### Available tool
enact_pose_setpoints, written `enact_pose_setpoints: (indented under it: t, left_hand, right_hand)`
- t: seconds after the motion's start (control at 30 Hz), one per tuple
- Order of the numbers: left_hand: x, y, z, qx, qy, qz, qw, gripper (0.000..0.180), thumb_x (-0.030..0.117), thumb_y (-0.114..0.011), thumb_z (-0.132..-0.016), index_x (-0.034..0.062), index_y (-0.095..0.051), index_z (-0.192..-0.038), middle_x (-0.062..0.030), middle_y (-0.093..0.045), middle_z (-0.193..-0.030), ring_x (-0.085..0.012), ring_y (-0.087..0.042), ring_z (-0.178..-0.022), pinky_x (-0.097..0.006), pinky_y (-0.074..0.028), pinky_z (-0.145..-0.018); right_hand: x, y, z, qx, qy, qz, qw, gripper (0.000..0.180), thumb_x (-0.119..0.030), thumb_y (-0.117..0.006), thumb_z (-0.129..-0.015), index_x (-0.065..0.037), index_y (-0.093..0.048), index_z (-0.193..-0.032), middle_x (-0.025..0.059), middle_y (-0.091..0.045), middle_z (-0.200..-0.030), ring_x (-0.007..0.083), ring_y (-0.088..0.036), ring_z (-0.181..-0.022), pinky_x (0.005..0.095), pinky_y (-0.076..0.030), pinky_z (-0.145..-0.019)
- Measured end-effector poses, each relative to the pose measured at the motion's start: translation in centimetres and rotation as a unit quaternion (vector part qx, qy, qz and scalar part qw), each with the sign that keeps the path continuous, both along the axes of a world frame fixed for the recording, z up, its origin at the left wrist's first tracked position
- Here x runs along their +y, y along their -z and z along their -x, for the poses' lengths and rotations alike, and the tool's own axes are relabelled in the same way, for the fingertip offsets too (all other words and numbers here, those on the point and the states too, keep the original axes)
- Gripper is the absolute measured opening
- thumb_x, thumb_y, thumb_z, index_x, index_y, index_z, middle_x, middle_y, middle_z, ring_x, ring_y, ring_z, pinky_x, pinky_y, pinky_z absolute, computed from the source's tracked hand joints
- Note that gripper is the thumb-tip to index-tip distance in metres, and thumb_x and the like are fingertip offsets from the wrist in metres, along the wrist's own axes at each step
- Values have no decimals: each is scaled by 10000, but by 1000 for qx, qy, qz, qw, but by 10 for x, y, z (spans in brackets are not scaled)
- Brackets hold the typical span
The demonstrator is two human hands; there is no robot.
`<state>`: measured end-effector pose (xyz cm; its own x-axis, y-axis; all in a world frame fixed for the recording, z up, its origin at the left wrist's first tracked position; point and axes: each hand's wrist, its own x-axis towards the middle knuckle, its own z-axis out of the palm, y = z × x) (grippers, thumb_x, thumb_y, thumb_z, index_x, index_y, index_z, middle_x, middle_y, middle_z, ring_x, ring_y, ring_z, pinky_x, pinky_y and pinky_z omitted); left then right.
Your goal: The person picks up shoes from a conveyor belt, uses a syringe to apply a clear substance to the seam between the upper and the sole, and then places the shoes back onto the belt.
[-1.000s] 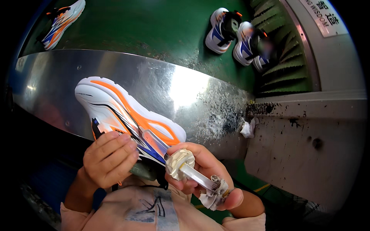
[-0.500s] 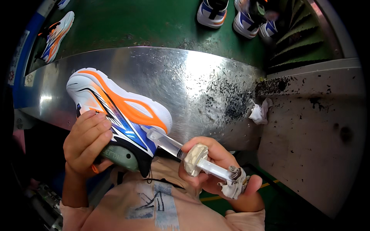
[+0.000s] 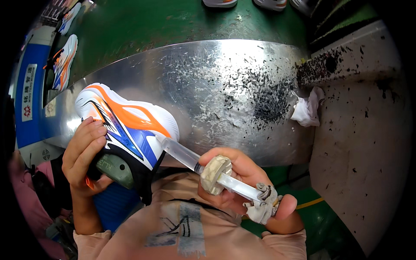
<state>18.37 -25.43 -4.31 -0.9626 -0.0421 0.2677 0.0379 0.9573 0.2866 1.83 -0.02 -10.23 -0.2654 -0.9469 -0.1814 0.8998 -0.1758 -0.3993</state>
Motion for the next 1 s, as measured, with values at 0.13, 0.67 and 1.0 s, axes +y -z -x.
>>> enact_pose_setpoints:
  t: [0.13, 0.67, 1.0]
  left_hand:
    - [-4, -7, 13, -25, 9, 7, 1000, 514, 392, -687, -815, -63, -640, -1047, -206, -658, -1011, -377, -647, -984, -486, -491, -938]
    - [16, -23, 75, -132, 34, 121, 983, 594, 248, -705, -773, -42, -560, -1270, -130, -600, -730, -273, -575, -599, -361, -460, -562]
    - [53, -21, 86, -141, -167, 39, 975, 441, 162, -588, -890, -106, -521, -1235, -199, -599, -646, -343, -598, -539, -415, -437, -504]
  right_hand:
    - [5, 5, 1, 14, -15, -8, 1000, 1306, -901, -563, -560, 86, -262, -1362, 44, -415, -899, 86, -335, -697, 223, -275, -613]
    - [3, 1, -5, -27, 94, -46, 994, 1273, -922, -560, -548, 1, -276, -1377, 81, -485, -852, 57, -323, -671, 160, -308, -600]
    - [-7, -18, -23, 6, 163, -89, 983, 1300, -893, -589, -569, 35, -216, -1400, 112, -506, -874, 45, -337, -658, 145, -329, -567]
